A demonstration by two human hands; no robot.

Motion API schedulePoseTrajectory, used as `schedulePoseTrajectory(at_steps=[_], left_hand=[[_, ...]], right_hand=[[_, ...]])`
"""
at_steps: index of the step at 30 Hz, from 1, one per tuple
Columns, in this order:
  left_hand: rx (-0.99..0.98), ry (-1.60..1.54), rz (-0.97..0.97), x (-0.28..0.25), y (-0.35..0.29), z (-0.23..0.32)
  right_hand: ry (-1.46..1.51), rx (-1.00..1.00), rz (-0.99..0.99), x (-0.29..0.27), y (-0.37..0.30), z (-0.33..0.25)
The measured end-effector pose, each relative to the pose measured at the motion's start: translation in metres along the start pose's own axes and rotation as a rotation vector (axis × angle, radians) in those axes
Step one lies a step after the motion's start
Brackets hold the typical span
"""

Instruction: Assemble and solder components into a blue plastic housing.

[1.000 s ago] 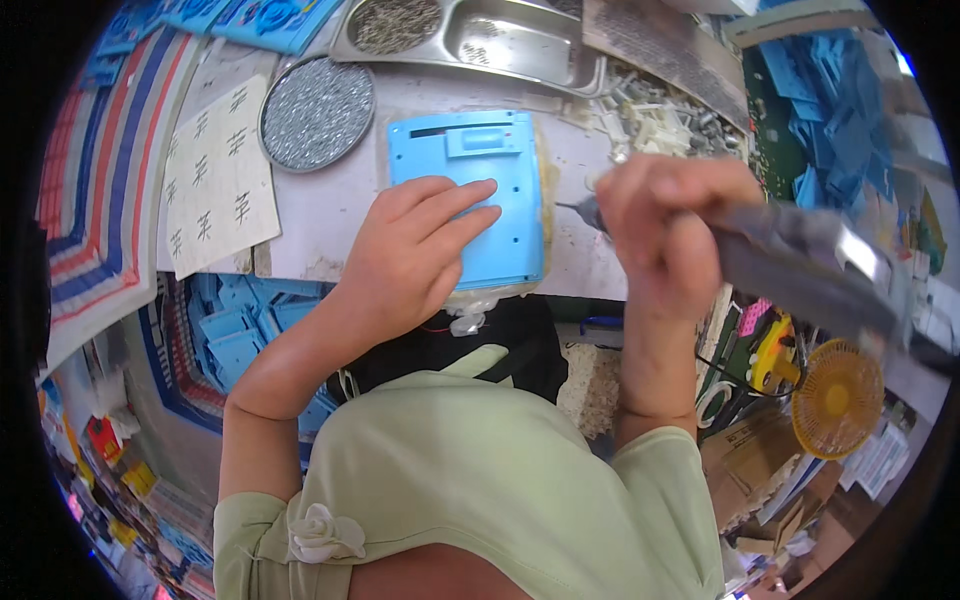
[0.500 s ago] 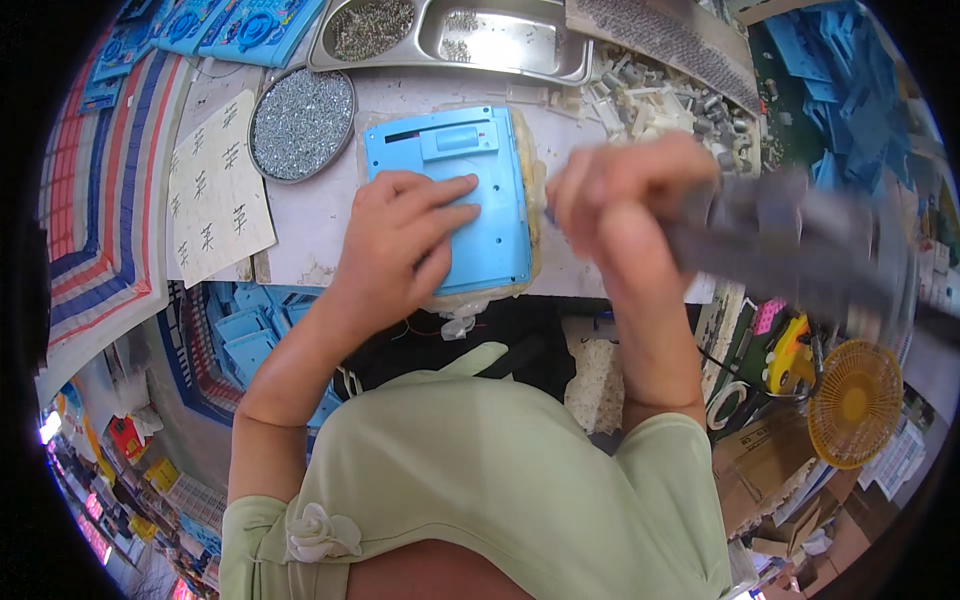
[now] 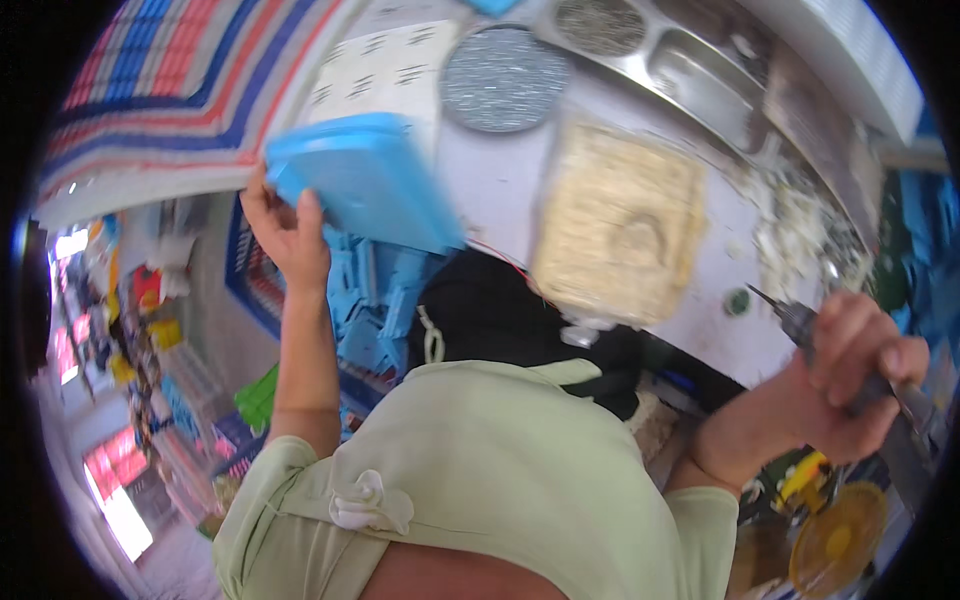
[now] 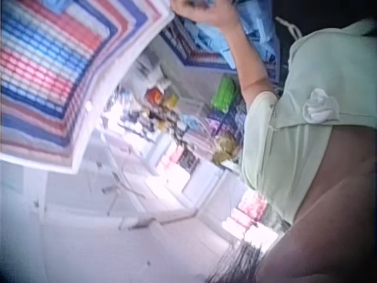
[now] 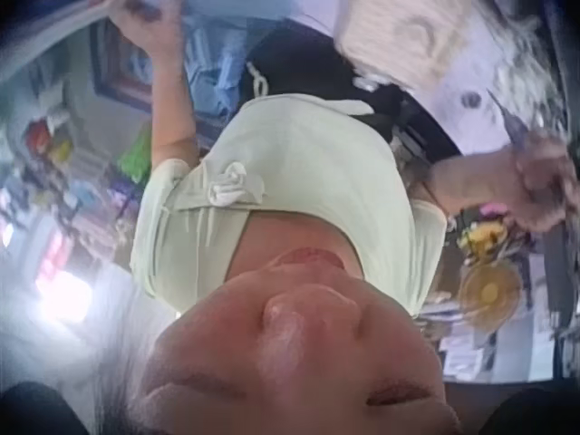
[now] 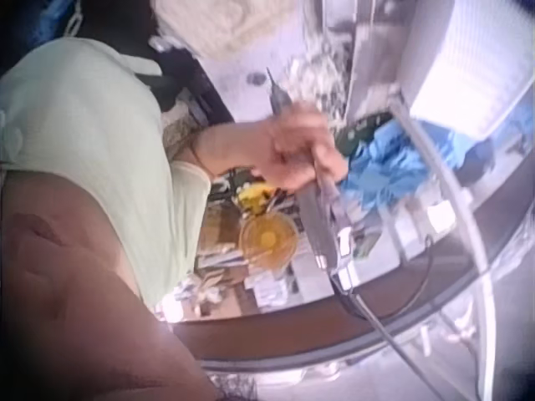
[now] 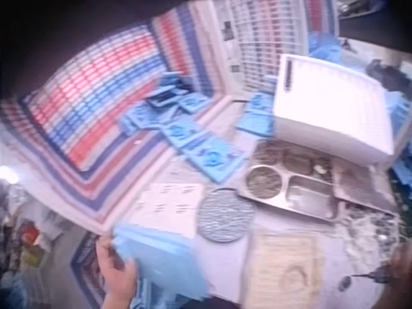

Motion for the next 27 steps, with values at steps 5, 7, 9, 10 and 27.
schedulePoseTrajectory(at_steps=[5, 7, 9, 10, 27], left_hand=[[-1.161, -0.183, 0.668, -0.147, -0.242, -0.138], [-1.129, -0.431, 0.884, -0.189, -0.321, -0.183], [-1.117, -0.521, 1.033, -0.181, -0.324, -0.202], [-1.172, -0.465, 1.057, -0.171, -0.300, -0.201], [-0.944, -0.657, -0.151, 0.136, 0.251, -0.105]], right_hand=[[0.119, 0.037, -0.046, -0.007, 0.017, 0.027], [0.159, 0.052, -0.039, 0.005, 0.029, 0.043], [0.116, 0.071, -0.052, 0.021, 0.043, 0.049], [0.076, 0.064, -0.035, 0.028, 0.048, 0.051], [0.008, 0.196, 0.078, -0.005, 0.028, 0.031]])
Point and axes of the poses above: each hand's wrist, its own y-axis towards the middle knuckle, its own x-axis out of the palm, z = x × y, the point moved 3 cm from there along y, towards the middle knuckle, and after that the axes turned 10 degrees about -z, right-handed, at the moved point
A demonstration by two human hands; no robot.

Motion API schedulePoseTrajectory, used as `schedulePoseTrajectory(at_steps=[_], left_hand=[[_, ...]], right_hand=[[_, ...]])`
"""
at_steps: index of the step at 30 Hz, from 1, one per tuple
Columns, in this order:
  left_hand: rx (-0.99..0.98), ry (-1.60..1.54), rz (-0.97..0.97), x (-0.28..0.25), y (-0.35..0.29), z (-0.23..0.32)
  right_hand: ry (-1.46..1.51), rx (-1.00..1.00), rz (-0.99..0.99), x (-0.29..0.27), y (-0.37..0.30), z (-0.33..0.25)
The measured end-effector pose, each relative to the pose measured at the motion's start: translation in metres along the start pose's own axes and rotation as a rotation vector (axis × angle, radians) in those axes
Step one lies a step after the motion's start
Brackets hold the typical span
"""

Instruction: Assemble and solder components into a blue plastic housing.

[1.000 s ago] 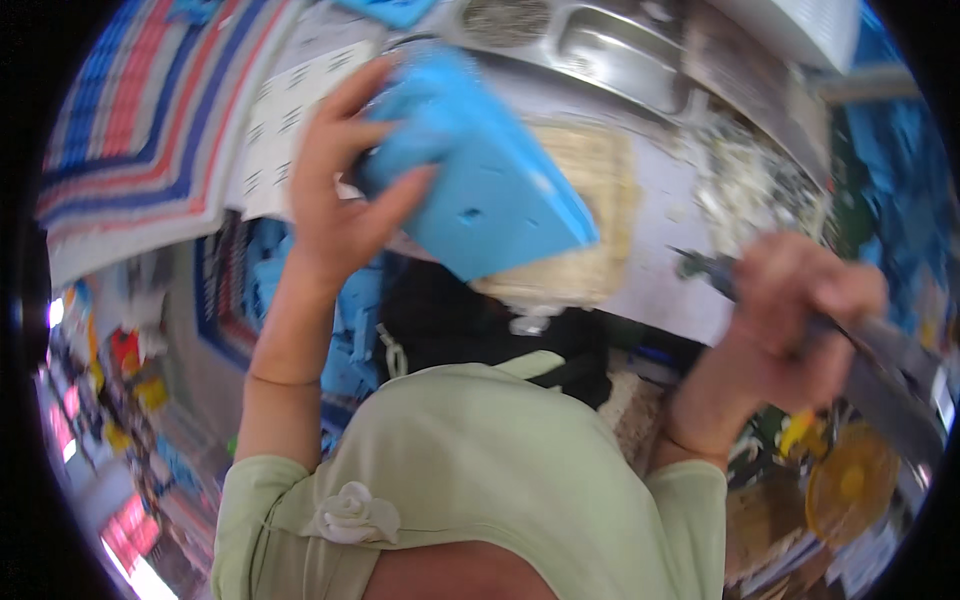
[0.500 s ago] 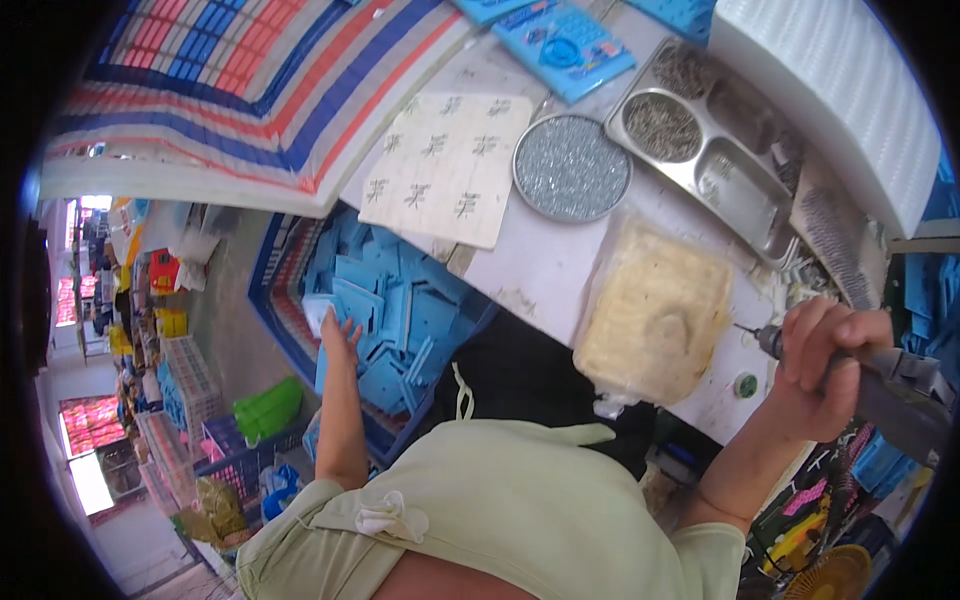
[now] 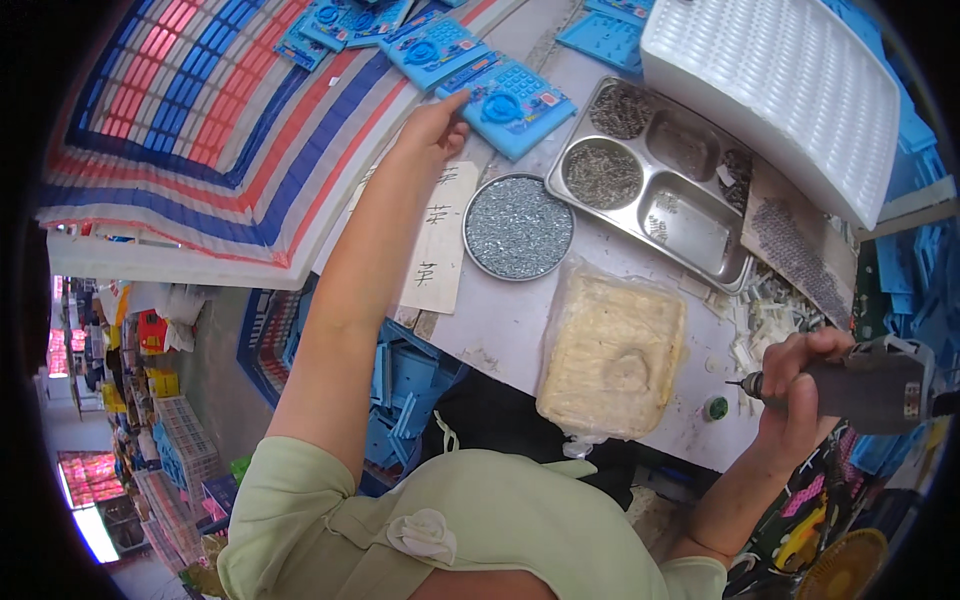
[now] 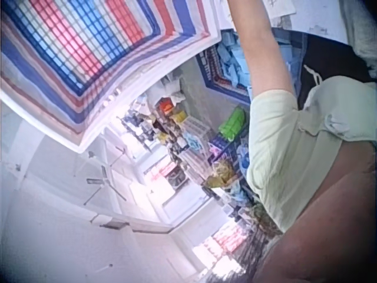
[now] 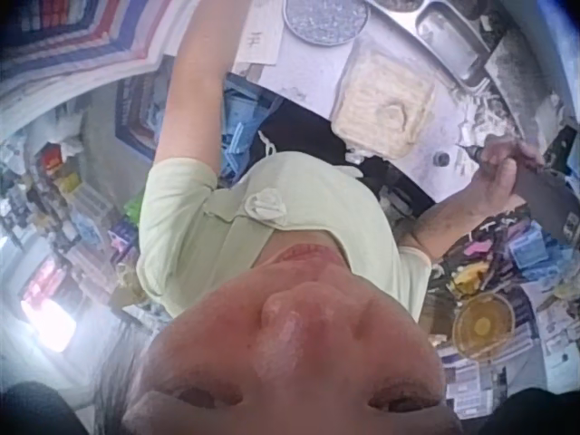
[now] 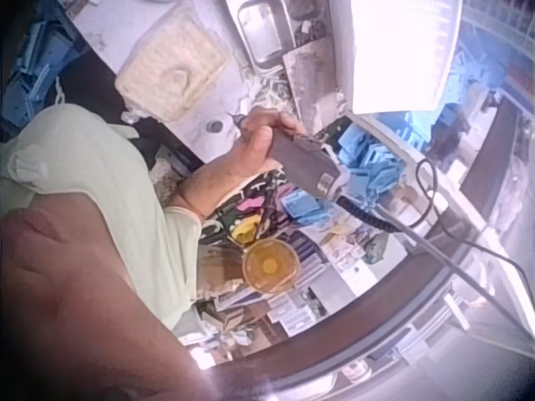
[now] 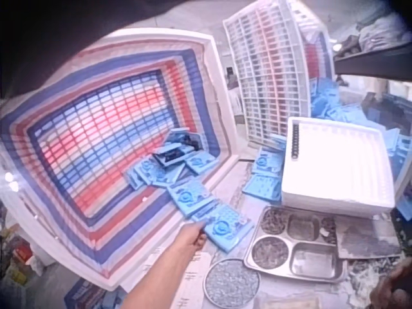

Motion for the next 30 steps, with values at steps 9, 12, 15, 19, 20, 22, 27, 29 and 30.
schedulePoseTrajectory(at_steps=[9, 12, 15, 19, 20, 22, 27, 29, 30], left_hand=[[0.904, 0.595, -0.015, 0.075, -0.158, 0.055], [0.989, 1.057, -0.049, 0.128, -0.248, 0.045], [1.150, 1.003, -0.335, 0.144, -0.295, 0.008], [1.124, 0.953, -0.501, 0.128, -0.338, -0.007], [1.133, 0.963, -0.540, 0.115, -0.338, -0.012], [1.085, 0.960, -0.653, 0.111, -0.327, -0.039], [0.923, 1.098, -0.827, 0.111, -0.306, -0.127], [0.927, 1.192, -0.825, 0.105, -0.302, -0.145], [0.960, 1.200, -0.839, 0.102, -0.297, -0.150]], right_hand=[[-0.682, -0.095, 0.148, 0.080, 0.013, 0.002], [-0.573, 0.088, -0.065, 0.129, 0.046, 0.045], [-0.305, 0.112, -0.070, 0.134, 0.032, 0.067], [0.202, 0.346, 0.076, 0.100, -0.020, 0.070], [0.209, 0.418, 0.048, 0.090, -0.032, 0.071], [0.210, 0.565, -0.005, 0.071, -0.050, 0.071], [-0.448, 0.662, -0.002, 0.050, -0.074, 0.083], [-0.906, 0.564, -0.045, 0.051, -0.066, 0.072], [-0.982, 0.536, -0.053, 0.049, -0.066, 0.074]])
Point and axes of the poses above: each hand's wrist, its own y-axis towards the middle knuckle, its own x-axis out of the palm, z = x × y, the point moved 3 cm from there along y, towards the middle knuckle, and after that the axes turned 10 degrees about -z, right-handed, at the moved point
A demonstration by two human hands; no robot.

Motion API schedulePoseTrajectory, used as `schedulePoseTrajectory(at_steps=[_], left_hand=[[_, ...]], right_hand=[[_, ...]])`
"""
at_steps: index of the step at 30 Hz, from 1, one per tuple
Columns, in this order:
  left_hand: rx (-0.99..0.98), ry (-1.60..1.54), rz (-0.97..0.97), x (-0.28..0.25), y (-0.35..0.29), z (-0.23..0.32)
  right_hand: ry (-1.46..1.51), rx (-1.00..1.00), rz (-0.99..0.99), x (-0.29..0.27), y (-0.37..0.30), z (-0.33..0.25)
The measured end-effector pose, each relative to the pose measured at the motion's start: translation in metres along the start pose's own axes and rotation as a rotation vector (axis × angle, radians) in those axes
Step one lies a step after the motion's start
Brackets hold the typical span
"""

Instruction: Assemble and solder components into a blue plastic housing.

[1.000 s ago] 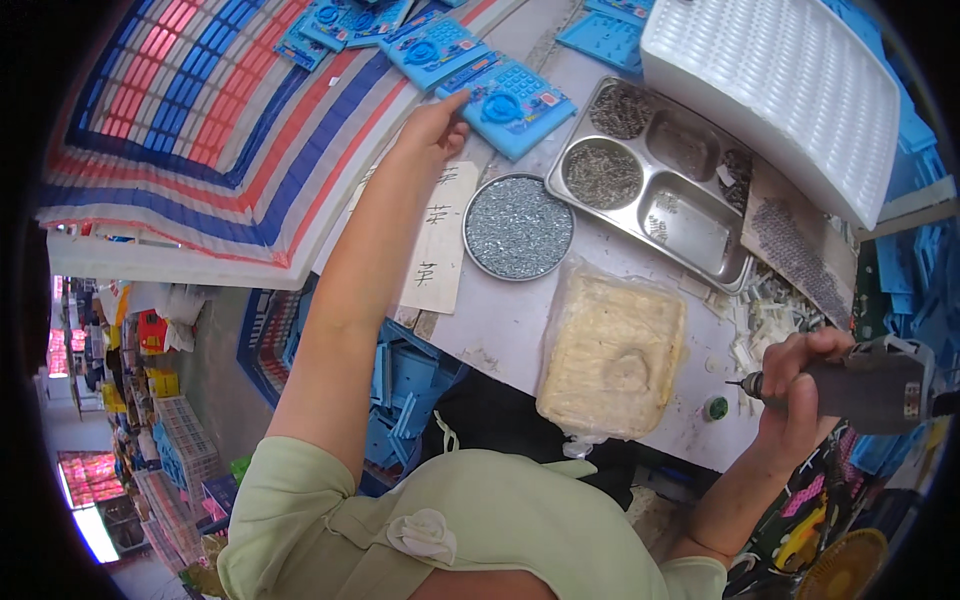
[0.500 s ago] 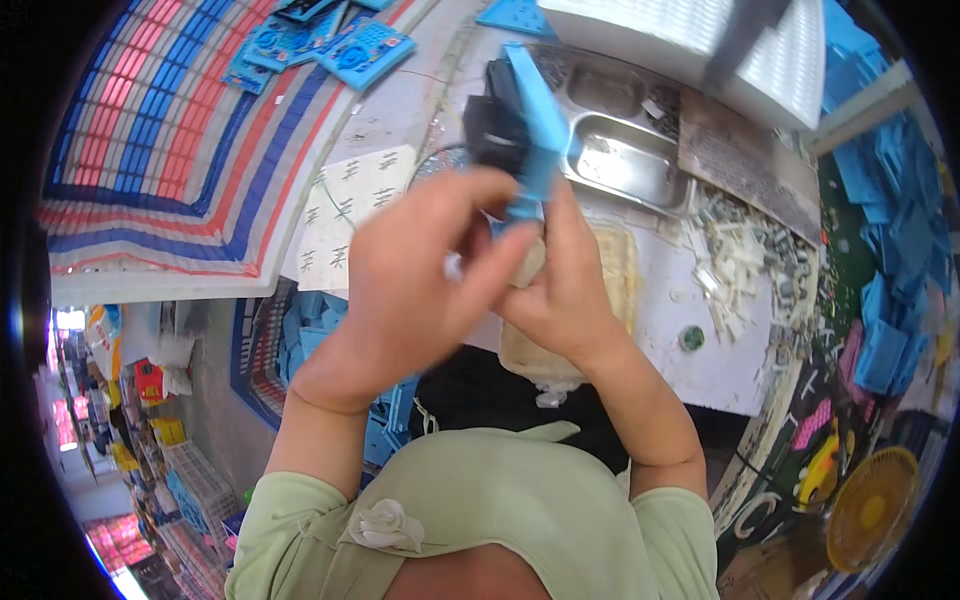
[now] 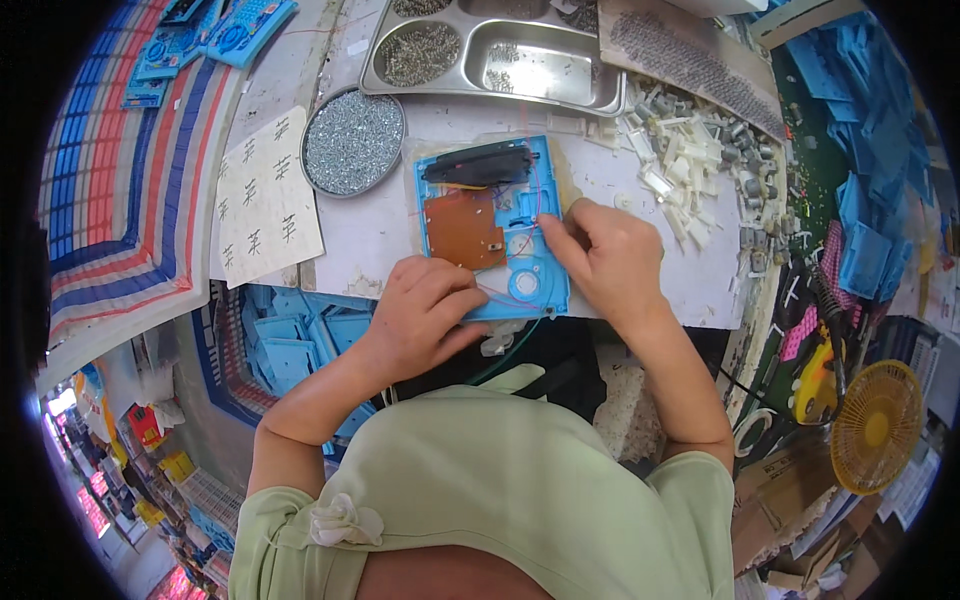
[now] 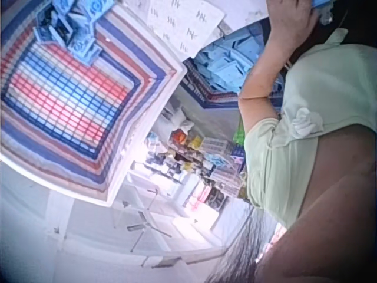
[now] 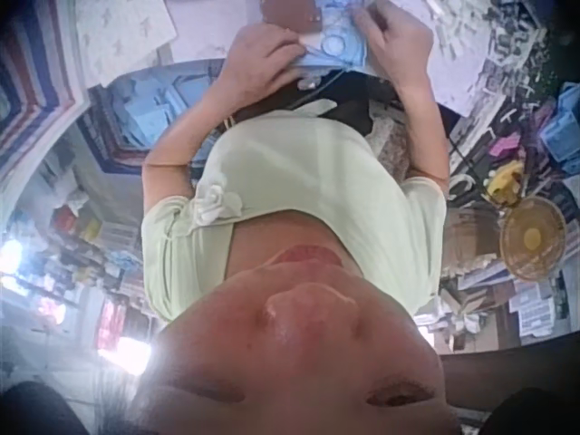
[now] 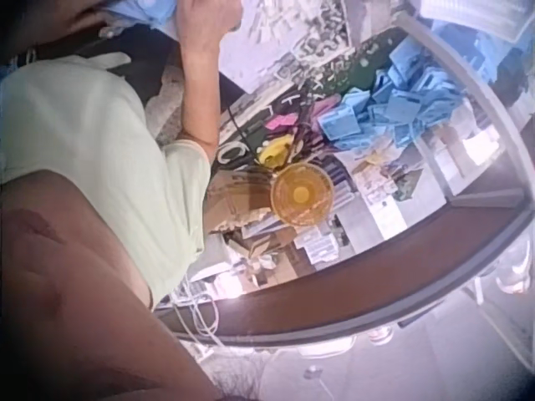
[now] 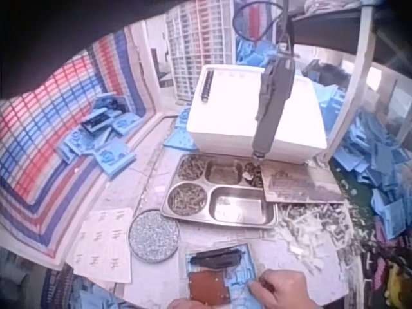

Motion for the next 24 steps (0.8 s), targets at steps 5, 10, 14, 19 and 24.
schedulePoseTrajectory(at_steps=[5, 10, 14, 19, 24], left_hand=[[0.085, 0.013, -0.070, -0.005, 0.007, -0.020], [0.035, 0.012, -0.130, -0.010, 0.012, -0.011], [-0.052, -0.011, -0.140, -0.012, 0.019, -0.002], [-0.163, -0.068, -0.039, -0.012, 0.028, 0.005], [0.060, -0.082, 0.008, 0.014, 0.032, 0.019]], right_hand=[[-0.043, -0.077, -0.037, 0.008, 0.016, 0.024], [0.298, 0.075, -0.216, 0.000, 0.023, 0.029], [0.736, 0.217, -0.276, 0.000, 0.022, 0.022], [0.475, 0.093, -0.305, -0.007, 0.011, 0.003], [0.309, -0.573, -0.356, -0.010, -0.034, -0.034]])
Point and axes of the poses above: each hand's wrist, its own y-axis towards the middle knuckle, its own x-axis out of the palm, z = x × y, the point moved 3 cm from there along y, towards the middle knuckle, and after that the axes turned 10 degrees about -z, right-handed, at the moved point
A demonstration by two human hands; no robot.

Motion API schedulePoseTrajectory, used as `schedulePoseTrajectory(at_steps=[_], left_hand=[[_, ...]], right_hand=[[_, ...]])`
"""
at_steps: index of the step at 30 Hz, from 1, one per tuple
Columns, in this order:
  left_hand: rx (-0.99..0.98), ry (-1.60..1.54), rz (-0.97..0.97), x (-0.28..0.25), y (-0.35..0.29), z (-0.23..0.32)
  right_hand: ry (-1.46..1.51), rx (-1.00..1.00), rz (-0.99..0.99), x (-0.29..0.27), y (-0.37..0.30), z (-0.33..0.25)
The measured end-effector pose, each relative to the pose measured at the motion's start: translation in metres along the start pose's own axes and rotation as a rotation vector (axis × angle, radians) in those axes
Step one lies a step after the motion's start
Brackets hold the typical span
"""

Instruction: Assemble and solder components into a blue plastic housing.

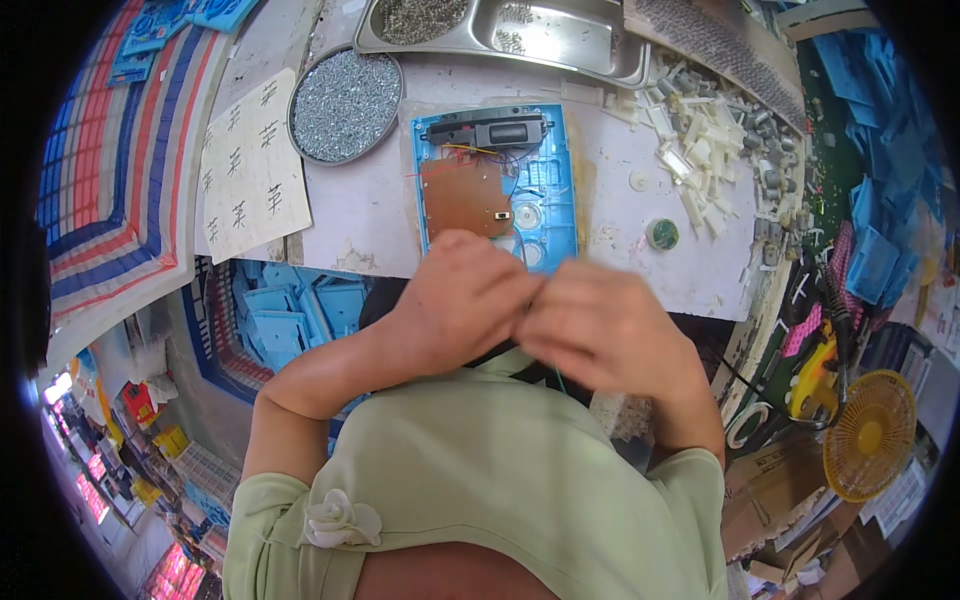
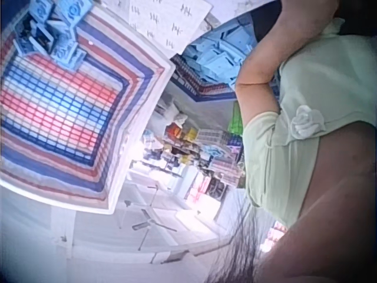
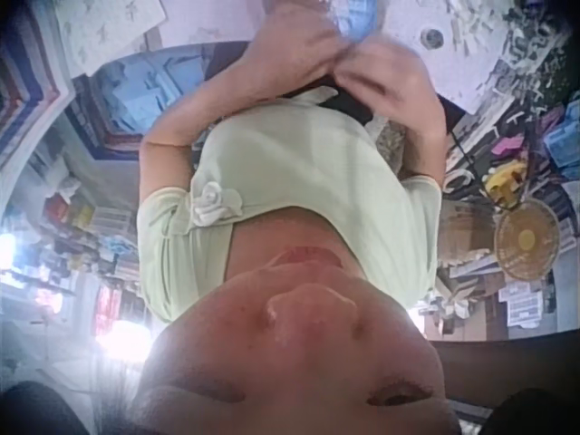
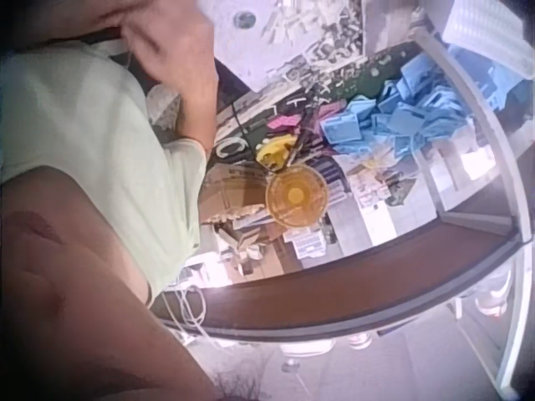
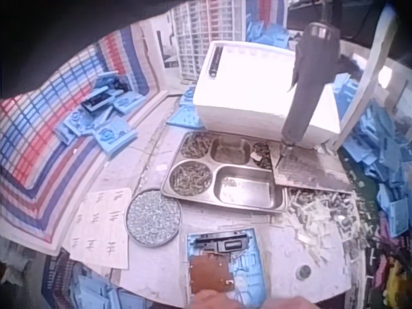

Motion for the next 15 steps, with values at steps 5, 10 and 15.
schedulePoseTrajectory(at_steps=[5, 10, 15], left_hand=[[0.147, 0.022, 0.000, 0.009, -0.019, 0.000], [-0.008, 0.143, 0.266, -0.014, -0.055, -0.023], [-0.174, 0.087, 0.159, -0.011, -0.087, -0.030]], right_hand=[[-0.243, 0.121, 0.015, 0.001, 0.007, 0.013], [-0.541, 0.168, 0.066, 0.028, 0.020, 0.013], [-0.503, 0.108, 0.116, 0.058, 0.038, 0.009]])
Point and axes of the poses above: each hand's wrist, its own y-axis towards the middle knuckle, its own x-axis out of the palm, z = x × y, the point moved 3 cm from there along y, towards the middle knuckle, and after that the axes turned 10 degrees about -z, right-handed, at the moved point
